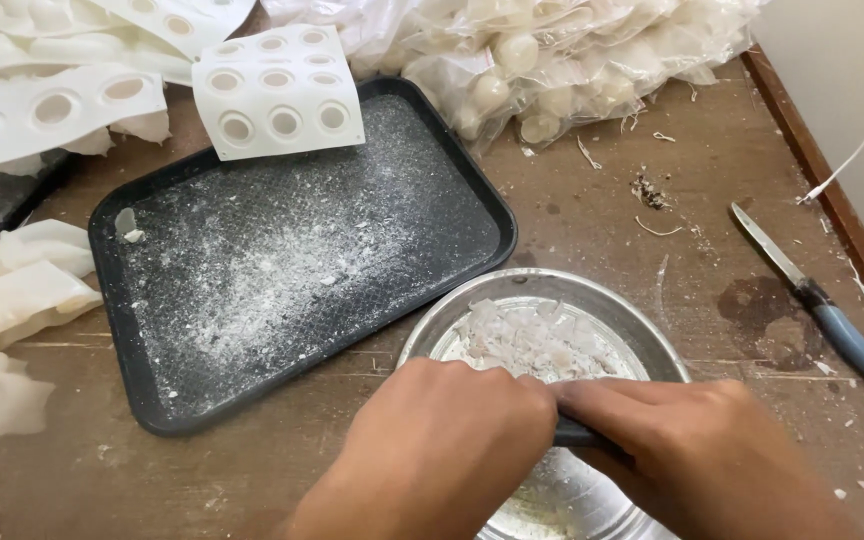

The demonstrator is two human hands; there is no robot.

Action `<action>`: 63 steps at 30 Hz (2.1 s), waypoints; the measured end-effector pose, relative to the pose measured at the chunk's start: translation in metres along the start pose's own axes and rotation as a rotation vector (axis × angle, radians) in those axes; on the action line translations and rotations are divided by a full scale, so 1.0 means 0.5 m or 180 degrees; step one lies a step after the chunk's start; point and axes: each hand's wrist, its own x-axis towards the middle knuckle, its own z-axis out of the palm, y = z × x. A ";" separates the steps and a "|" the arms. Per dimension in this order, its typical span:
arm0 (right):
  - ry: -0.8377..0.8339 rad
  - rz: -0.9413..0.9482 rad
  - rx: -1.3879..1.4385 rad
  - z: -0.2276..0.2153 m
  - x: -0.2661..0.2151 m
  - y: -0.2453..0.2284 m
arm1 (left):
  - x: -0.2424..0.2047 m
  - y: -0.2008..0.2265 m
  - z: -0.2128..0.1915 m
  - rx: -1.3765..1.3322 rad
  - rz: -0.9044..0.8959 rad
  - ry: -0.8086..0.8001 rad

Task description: Processing soap bars by scraping and shaping with a dough scraper.

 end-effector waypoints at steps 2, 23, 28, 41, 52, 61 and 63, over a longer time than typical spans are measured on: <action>0.0454 -0.0413 0.0089 0.005 -0.002 0.004 | 0.003 -0.001 0.009 -0.0024 -0.0001 0.0078; 0.0805 0.1861 0.0857 0.111 -0.023 0.042 | 0.005 -0.064 0.281 -0.1550 -0.0846 0.1806; 0.0942 0.0605 0.0555 0.166 -0.074 0.098 | 0.005 -0.059 0.286 -0.1886 -0.0928 0.2131; 0.0811 0.0633 0.0541 0.110 -0.056 0.066 | 0.008 -0.070 0.325 -0.1855 -0.0639 0.2528; -0.0276 0.1232 0.0107 0.063 0.045 0.009 | 0.010 -0.072 0.334 -0.1800 -0.0623 0.2523; -0.0273 0.1193 -0.0103 0.051 0.056 -0.016 | 0.015 -0.065 0.344 -0.1885 -0.0745 0.2616; -0.0243 0.1176 -0.0107 0.041 0.054 -0.013 | 0.015 -0.066 0.348 -0.1904 -0.0730 0.2639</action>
